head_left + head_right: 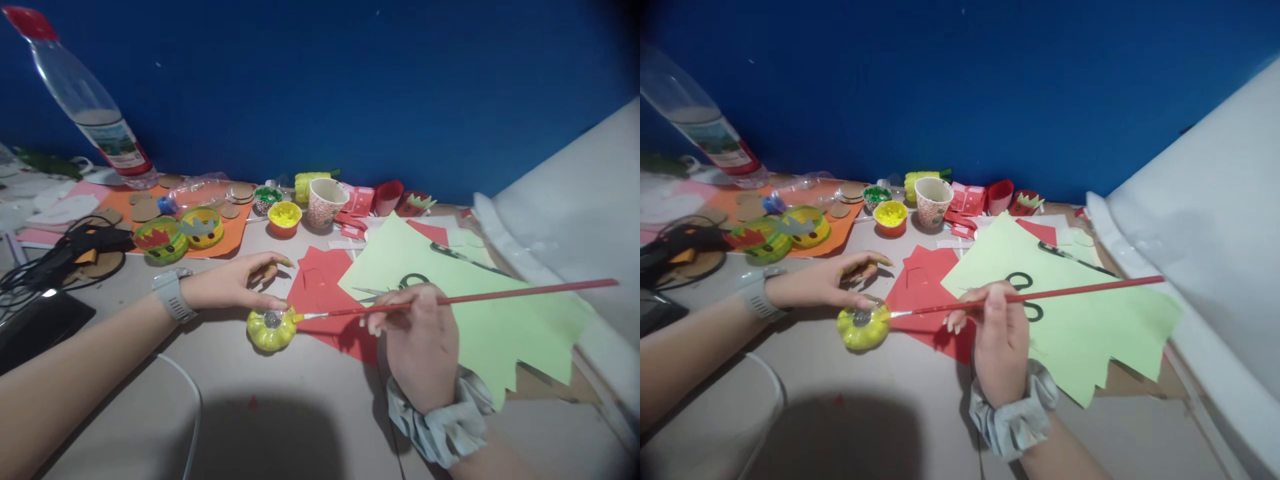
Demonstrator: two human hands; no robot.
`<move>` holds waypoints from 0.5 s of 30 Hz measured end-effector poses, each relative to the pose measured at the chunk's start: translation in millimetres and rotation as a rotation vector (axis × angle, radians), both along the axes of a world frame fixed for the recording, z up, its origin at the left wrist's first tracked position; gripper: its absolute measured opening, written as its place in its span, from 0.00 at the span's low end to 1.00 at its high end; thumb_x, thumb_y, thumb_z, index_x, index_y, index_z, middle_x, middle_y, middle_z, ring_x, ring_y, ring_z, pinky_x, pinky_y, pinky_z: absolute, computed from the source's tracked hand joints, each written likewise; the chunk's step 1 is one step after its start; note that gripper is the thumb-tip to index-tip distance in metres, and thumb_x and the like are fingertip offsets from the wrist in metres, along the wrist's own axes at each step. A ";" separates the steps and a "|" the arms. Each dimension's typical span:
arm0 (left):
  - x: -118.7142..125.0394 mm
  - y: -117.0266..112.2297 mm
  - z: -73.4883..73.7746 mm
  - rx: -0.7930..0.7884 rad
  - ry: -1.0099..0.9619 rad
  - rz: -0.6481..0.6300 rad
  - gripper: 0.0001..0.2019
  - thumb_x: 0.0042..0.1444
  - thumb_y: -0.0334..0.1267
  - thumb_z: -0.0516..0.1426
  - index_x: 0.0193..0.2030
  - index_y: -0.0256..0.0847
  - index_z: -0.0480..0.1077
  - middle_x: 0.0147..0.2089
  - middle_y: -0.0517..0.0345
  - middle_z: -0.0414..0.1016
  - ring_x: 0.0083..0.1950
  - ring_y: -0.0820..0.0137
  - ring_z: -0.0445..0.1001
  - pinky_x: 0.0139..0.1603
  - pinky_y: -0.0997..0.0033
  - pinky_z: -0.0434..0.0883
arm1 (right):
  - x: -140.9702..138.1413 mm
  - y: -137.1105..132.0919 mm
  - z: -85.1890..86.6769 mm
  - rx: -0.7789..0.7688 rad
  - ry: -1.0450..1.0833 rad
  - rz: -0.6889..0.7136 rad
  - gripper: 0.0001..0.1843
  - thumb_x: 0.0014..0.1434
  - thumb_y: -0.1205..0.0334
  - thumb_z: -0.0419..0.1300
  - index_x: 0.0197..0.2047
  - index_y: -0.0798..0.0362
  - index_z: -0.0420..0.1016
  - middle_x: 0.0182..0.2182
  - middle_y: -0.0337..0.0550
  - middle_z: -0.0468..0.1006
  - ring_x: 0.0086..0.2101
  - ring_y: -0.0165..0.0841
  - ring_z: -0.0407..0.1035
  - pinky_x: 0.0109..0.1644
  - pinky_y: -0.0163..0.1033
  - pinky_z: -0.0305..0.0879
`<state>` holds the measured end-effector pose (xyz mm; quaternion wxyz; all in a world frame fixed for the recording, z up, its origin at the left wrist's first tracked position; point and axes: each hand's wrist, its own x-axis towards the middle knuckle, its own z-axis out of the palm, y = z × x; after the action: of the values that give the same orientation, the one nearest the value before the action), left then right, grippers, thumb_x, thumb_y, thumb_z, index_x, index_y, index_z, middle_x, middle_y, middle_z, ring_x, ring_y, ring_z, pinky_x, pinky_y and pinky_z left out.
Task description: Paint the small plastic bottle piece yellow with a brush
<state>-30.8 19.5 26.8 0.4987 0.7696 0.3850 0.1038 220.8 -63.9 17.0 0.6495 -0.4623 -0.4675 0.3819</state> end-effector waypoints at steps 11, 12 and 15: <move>2.8 -1.5 6.9 -0.004 0.067 0.012 0.29 0.51 0.50 0.61 0.56 0.42 0.59 0.33 0.65 0.53 0.32 0.75 0.56 0.34 0.74 0.60 | -1.6 4.9 -7.9 -0.061 0.021 0.077 0.15 0.65 0.54 0.49 0.31 0.51 0.66 0.18 0.34 0.71 0.20 0.26 0.67 0.26 0.33 0.65; 3.0 -1.4 7.6 -0.002 0.077 0.010 0.29 0.51 0.50 0.61 0.57 0.42 0.59 0.33 0.65 0.53 0.32 0.75 0.57 0.34 0.74 0.61 | -1.1 4.3 -8.3 -0.064 -0.013 0.074 0.15 0.65 0.54 0.49 0.31 0.51 0.67 0.18 0.34 0.71 0.20 0.26 0.68 0.26 0.33 0.65; 3.1 -0.4 7.8 0.004 0.102 -0.002 0.29 0.53 0.50 0.60 0.58 0.43 0.58 0.34 0.64 0.54 0.33 0.74 0.58 0.35 0.73 0.61 | 0.9 1.6 -8.7 -0.020 -0.031 0.008 0.15 0.65 0.55 0.48 0.30 0.51 0.67 0.20 0.34 0.70 0.19 0.25 0.67 0.23 0.32 0.63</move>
<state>-27.7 19.2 34.5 0.4771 0.7752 0.4089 0.0646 221.8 -62.3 8.3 0.6361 -0.4725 -0.4756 0.3820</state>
